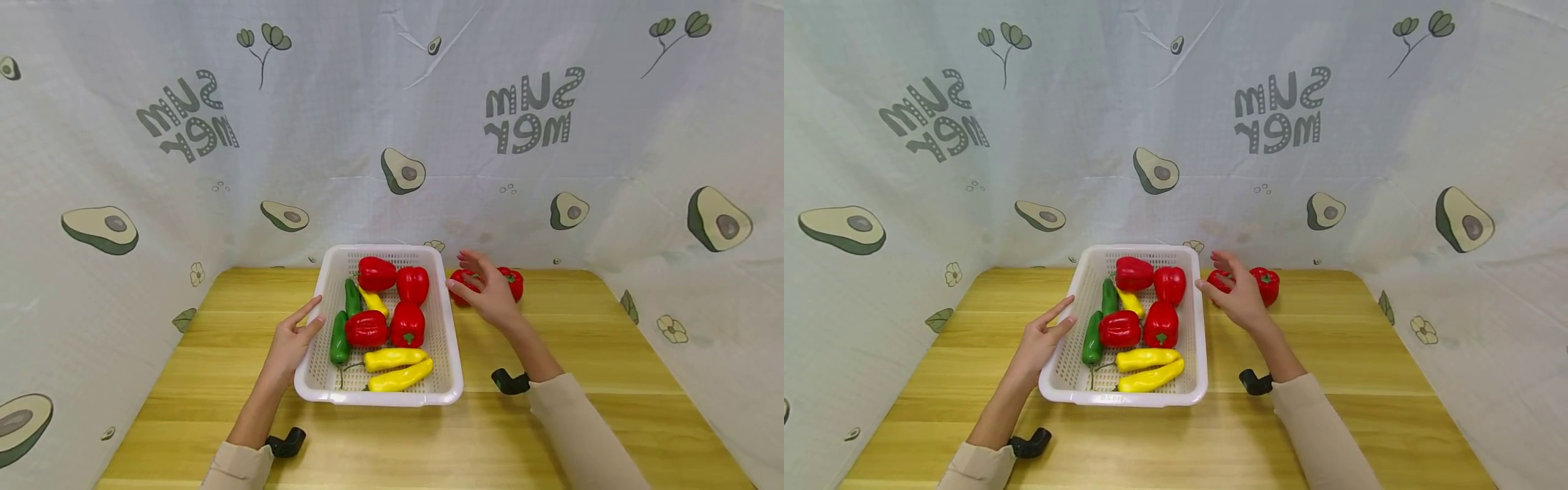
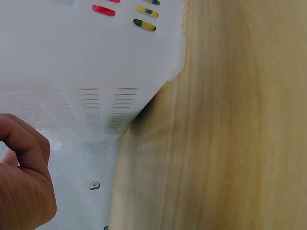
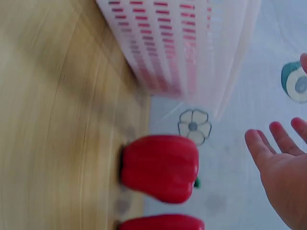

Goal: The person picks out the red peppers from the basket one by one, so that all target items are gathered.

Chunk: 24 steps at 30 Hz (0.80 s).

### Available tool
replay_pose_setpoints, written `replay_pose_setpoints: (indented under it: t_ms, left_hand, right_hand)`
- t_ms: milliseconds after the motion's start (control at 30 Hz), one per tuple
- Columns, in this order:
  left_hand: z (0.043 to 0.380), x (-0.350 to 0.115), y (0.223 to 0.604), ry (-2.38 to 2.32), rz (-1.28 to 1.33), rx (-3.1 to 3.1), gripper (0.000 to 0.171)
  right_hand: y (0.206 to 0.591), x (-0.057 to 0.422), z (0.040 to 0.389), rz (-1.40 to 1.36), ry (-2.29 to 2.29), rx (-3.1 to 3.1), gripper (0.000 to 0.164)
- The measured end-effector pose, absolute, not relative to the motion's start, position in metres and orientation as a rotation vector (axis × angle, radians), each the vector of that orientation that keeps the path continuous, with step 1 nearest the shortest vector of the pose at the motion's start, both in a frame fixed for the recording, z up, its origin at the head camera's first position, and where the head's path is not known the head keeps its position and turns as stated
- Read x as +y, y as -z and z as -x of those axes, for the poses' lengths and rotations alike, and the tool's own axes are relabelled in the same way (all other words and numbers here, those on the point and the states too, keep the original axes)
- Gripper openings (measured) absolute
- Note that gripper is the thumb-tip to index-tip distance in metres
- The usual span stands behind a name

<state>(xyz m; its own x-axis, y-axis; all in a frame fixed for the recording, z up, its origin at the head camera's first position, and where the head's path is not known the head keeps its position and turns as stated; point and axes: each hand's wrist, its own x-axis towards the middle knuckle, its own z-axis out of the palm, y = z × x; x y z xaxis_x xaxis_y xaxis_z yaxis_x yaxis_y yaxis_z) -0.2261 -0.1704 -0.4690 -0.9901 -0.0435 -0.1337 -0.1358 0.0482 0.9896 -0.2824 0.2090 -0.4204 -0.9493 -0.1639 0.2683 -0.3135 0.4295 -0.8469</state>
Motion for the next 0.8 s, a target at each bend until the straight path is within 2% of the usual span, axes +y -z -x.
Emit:
replay_pose_setpoints:
  t_ms: [800]
  left_hand:
    - [0.224,-0.170,0.467,-2.127,0.198,2.240,0.049]
  right_hand:
    - [0.424,0.124,0.274,-0.774,-1.737,-2.689,0.070]
